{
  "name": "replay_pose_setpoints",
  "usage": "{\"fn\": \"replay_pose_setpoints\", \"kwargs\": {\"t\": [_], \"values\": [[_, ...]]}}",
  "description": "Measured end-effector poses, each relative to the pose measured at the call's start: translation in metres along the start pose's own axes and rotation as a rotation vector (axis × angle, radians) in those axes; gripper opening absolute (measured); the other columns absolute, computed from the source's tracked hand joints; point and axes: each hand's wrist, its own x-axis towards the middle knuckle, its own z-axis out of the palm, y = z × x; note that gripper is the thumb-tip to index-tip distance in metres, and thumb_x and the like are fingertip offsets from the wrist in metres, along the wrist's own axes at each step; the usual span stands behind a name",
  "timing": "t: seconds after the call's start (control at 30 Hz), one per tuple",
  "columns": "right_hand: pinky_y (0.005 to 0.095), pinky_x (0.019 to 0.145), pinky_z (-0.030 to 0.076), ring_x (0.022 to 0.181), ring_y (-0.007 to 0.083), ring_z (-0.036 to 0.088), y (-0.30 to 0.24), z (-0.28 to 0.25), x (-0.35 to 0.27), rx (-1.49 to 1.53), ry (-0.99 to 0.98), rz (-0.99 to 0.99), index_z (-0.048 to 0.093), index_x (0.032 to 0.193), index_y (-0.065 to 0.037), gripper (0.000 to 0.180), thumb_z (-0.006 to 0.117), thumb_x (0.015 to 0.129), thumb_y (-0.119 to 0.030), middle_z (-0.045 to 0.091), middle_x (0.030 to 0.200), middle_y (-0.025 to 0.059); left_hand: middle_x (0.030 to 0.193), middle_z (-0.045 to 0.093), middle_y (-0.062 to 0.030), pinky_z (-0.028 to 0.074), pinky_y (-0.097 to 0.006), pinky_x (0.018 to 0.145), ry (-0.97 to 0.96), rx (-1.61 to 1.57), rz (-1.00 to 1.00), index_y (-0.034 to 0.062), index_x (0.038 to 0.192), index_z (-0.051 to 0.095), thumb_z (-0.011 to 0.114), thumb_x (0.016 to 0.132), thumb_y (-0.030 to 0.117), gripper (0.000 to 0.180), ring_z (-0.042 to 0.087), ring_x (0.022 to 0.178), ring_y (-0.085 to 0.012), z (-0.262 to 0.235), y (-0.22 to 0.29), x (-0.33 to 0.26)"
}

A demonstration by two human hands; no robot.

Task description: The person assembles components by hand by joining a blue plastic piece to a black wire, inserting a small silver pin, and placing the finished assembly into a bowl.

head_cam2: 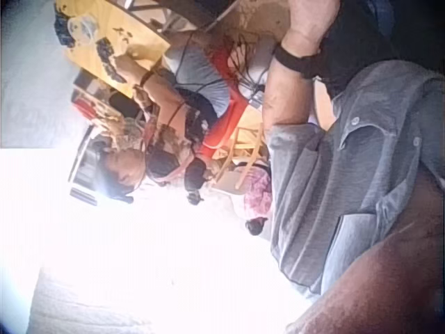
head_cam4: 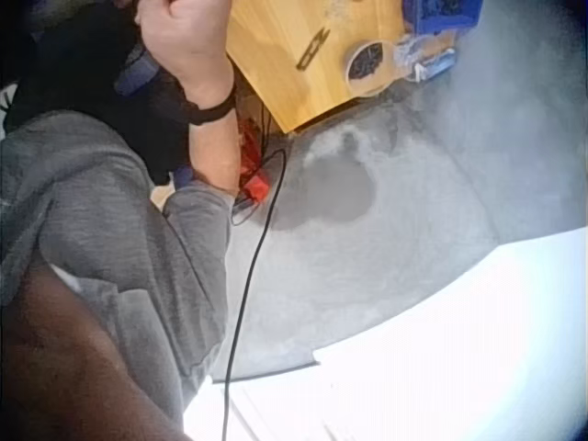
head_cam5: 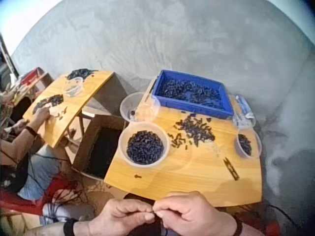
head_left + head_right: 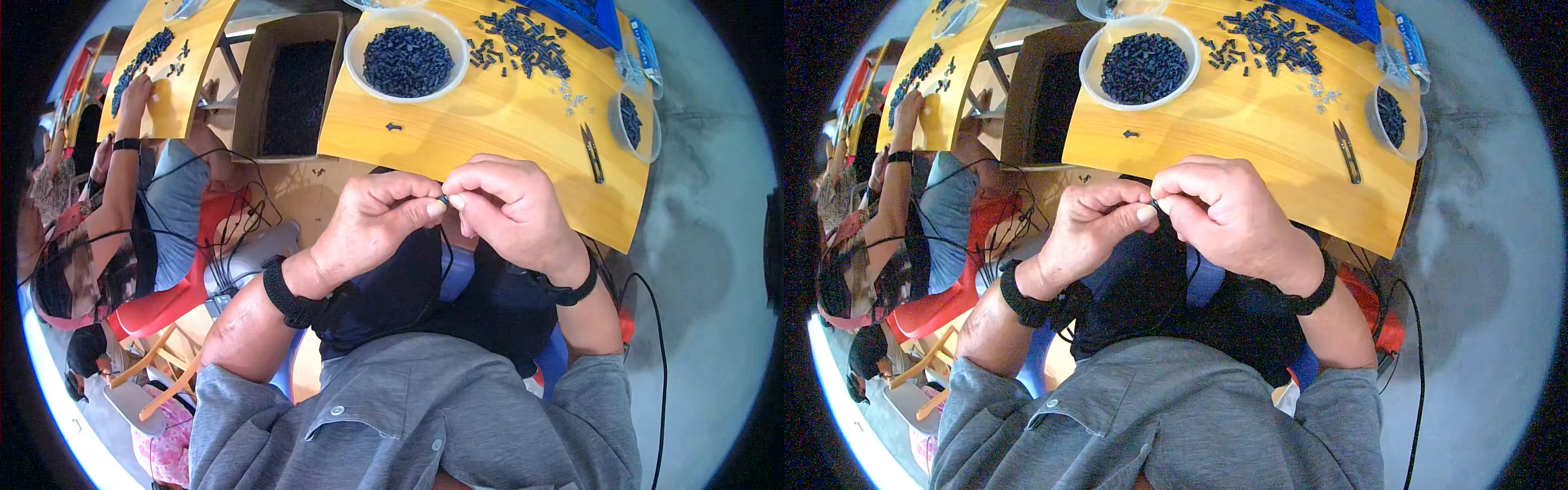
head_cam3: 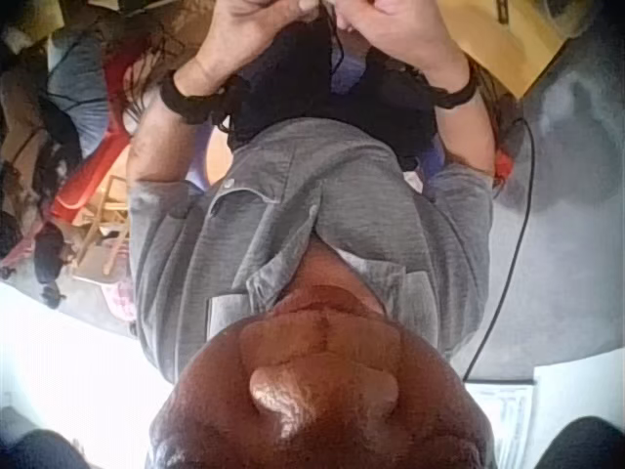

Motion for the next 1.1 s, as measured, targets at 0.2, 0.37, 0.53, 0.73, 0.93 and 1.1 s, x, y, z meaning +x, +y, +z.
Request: {"fn": "replay_pose_setpoints", "kwargs": {"t": [0.2, 0.37, 0.53, 0.73, 0.93, 1.1], "values": [[0.0335, 0.055, 0.046, 0.062, 0.0268, 0.058, -0.008, 0.0, 0.005, -0.267, -0.027, -0.18, 0.061, 0.084, 0.0, 0.006, 0.056, 0.08, 0.002, 0.058, 0.069, 0.0134, 0.078, 0.064, -0.0016, 0.048, -0.022, 0.067, 0.045, -0.012, -0.011, -0.0025, 0.093, 0.066, 0.062, 0.089, 0.005, 0.01, 0.057, 0.072, -0.007, 0.004, 0.0, 0.0], [0.0333, 0.053, 0.046, 0.059, 0.0262, 0.059, -0.01, 0.011, 0.001, -0.138, 0.133, -0.053, 0.06, 0.08, 0.0, 0.003, 0.057, 0.081, 0.002, 0.058, 0.067, 0.0132, 0.077, 0.064, -0.0018, 0.049, -0.022, 0.067, 0.087, -0.066, -0.068, -0.0021, 0.095, 0.066, 0.062, 0.089, 0.006, 0.011, 0.058, 0.072, -0.0069, 0.005, 0.002, 0.0], [0.0306, 0.052, 0.045, 0.058, 0.0206, 0.059, -0.012, 0.009, 0.0, -0.145, 0.094, 0.033, 0.062, 0.081, -0.001, 0.004, 0.059, 0.08, 0.002, 0.058, 0.065, 0.0101, 0.078, 0.065, -0.0022, 0.049, -0.022, 0.067, 0.067, -0.044, 0.012, -0.0019, 0.095, 0.066, 0.061, 0.089, 0.006, 0.011, 0.058, 0.073, -0.007, 0.003, 0.002, 0.0], [0.0287, 0.052, 0.046, 0.058, 0.0183, 0.059, 0.002, 0.02, -0.005, -0.171, 0.228, -0.158, 0.063, 0.082, 0.001, 0.004, 0.061, 0.08, 0.003, 0.06, 0.071, 0.0096, 0.079, 0.065, -0.0022, 0.05, -0.022, 0.068, 0.066, -0.035, 0.023, -0.0023, 0.095, 0.066, 0.061, 0.089, 0.004, 0.01, 0.059, 0.073, -0.0072, 0.002, 0.003, 0.0], [0.0278, 0.057, 0.048, 0.064, 0.0169, 0.06, -0.007, 0.028, -0.013, 0.208, 0.332, 0.114, 0.062, 0.086, 0.003, 0.007, 0.061, 0.08, 0.005, 0.062, 0.076, 0.0096, 0.082, 0.067, -0.0045, 0.052, -0.024, 0.071, 0.052, -0.088, 0.013, -0.0012, 0.097, 0.066, 0.061, 0.089, 0.005, 0.012, 0.062, 0.075, -0.0098, 0.002, 0.005, -0.001], [0.0285, 0.057, 0.048, 0.064, 0.0185, 0.06, 0.0, 0.02, -0.009, 0.013, 0.257, -0.062, 0.061, 0.086, 0.001, 0.007, 0.061, 0.08, 0.005, 0.061, 0.075, 0.0098, 0.083, 0.067, -0.0048, 0.052, -0.024, 0.071, 0.051, -0.148, 0.012, -0.0012, 0.097, 0.066, 0.062, 0.089, 0.006, 0.012, 0.062, 0.075, -0.01, 0.001, 0.004, 0.0]]}}
